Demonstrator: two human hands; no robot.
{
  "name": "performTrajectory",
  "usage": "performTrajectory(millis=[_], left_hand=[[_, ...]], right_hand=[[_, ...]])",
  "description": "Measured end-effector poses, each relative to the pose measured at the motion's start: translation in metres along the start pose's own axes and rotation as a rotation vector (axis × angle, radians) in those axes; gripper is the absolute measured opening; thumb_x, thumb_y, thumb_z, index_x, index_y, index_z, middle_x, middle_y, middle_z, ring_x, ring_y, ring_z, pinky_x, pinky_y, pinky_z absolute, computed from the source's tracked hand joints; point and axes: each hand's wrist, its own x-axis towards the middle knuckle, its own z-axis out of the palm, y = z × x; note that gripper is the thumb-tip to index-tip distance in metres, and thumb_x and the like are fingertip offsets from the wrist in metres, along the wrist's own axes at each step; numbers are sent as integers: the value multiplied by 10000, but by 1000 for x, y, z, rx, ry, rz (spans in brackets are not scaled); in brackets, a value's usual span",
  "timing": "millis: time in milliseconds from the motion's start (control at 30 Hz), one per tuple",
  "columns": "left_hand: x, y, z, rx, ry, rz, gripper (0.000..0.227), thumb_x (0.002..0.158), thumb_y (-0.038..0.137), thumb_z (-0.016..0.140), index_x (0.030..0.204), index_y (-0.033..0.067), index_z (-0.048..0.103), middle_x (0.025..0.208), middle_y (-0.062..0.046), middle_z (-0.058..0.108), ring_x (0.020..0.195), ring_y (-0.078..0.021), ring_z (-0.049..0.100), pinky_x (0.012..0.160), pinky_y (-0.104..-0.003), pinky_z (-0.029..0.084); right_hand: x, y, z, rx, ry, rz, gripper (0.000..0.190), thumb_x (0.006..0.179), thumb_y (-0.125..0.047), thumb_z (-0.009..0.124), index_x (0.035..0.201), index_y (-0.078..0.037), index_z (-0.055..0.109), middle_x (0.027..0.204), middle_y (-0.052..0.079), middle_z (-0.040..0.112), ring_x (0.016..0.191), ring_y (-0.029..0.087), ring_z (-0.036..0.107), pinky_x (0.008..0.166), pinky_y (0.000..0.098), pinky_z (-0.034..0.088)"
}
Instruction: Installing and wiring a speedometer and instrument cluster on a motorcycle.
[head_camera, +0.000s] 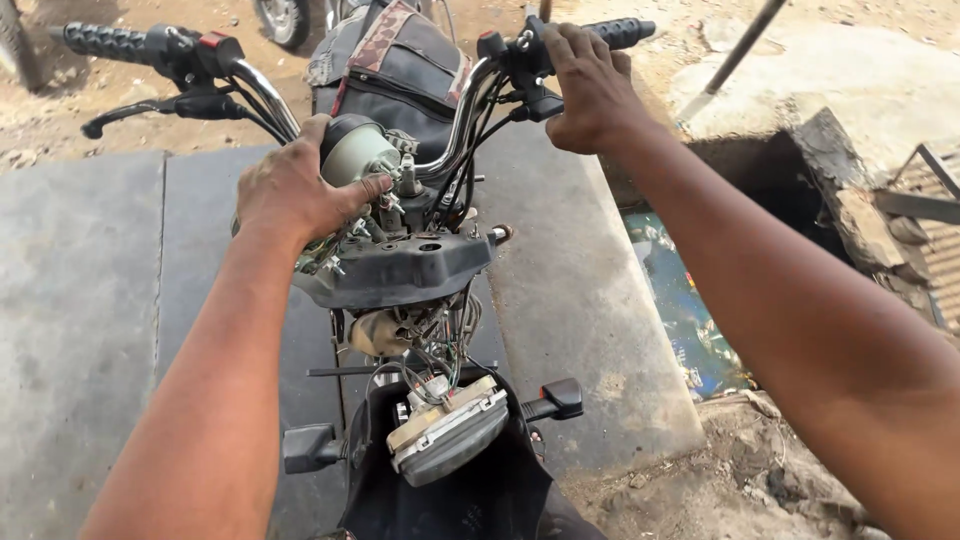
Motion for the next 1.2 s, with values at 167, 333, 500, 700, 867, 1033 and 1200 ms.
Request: performTrajectory(millis=[167, 333, 500, 700, 867, 1033, 1200], left_hand=[[-1, 1, 0, 9, 18, -35, 1079, 687, 809, 751, 1541, 246, 408, 1259, -167, 687, 1175, -360, 650, 1016, -480, 476], [-2, 6, -4, -5, 11, -56, 1012, 651, 813, 750, 1495, 334, 461, 1214, -121, 725, 1151, -356, 671, 1001, -489, 497], [1, 9, -7, -5, 16, -75, 999, 645, 811, 755, 1484, 353, 467, 1188, -119, 731, 1134, -352, 679, 985, -479, 511], [-1, 10, -6, -14, -24, -105, 988, 624, 793, 772, 1477, 395, 471, 1196, -77, 738, 1159, -321, 676, 1010, -469, 506], [3, 6, 0, -17, -25, -125, 1033, 597, 808, 784, 1489, 403, 458, 1213, -86, 723, 1154, -321, 678, 1024, -464, 505], [-1, 9, -3, -47, -7, -117, 1004, 553, 829, 783, 1428, 400, 540, 1212, -59, 733, 1175, -317, 670, 1026, -474, 503], [17, -6, 10, -82, -9, -181, 892, 628, 852, 692, 1409, 437, 571, 1201, -24, 747, 1194, -275, 666, 1068, -460, 468]], right_hand=[[37, 3, -8, -8, -246, 14, 1095, 654, -242, 811, 1588, -27, 282, 1493, 222, 419, 1361, 444, 425, 1142, 579, 319], [71, 26, 4, 111, -441, 33, 1031, 634, -265, 806, 1577, -189, 397, 1449, 176, 466, 1262, 420, 533, 1107, 517, 436], [74, 19, -1, 10, -486, 46, 989, 649, -285, 844, 1552, -255, 442, 1422, 102, 511, 1267, 336, 564, 1110, 593, 388], [70, 28, 14, 10, -458, 40, 998, 650, -321, 868, 1548, -262, 435, 1408, 98, 517, 1232, 344, 567, 1085, 546, 437], [67, 18, 1, -5, -474, 46, 944, 700, -309, 840, 1559, -327, 448, 1405, 79, 533, 1284, 337, 556, 1128, 552, 419], [64, 27, 7, 23, -345, -5, 1135, 664, -384, 934, 1612, -249, 324, 1416, 90, 520, 1341, 346, 472, 1099, 686, 266], [73, 41, -7, 82, -361, -76, 1184, 577, -492, 991, 1507, -99, 373, 1358, 131, 579, 1336, 353, 485, 1136, 574, 324]])
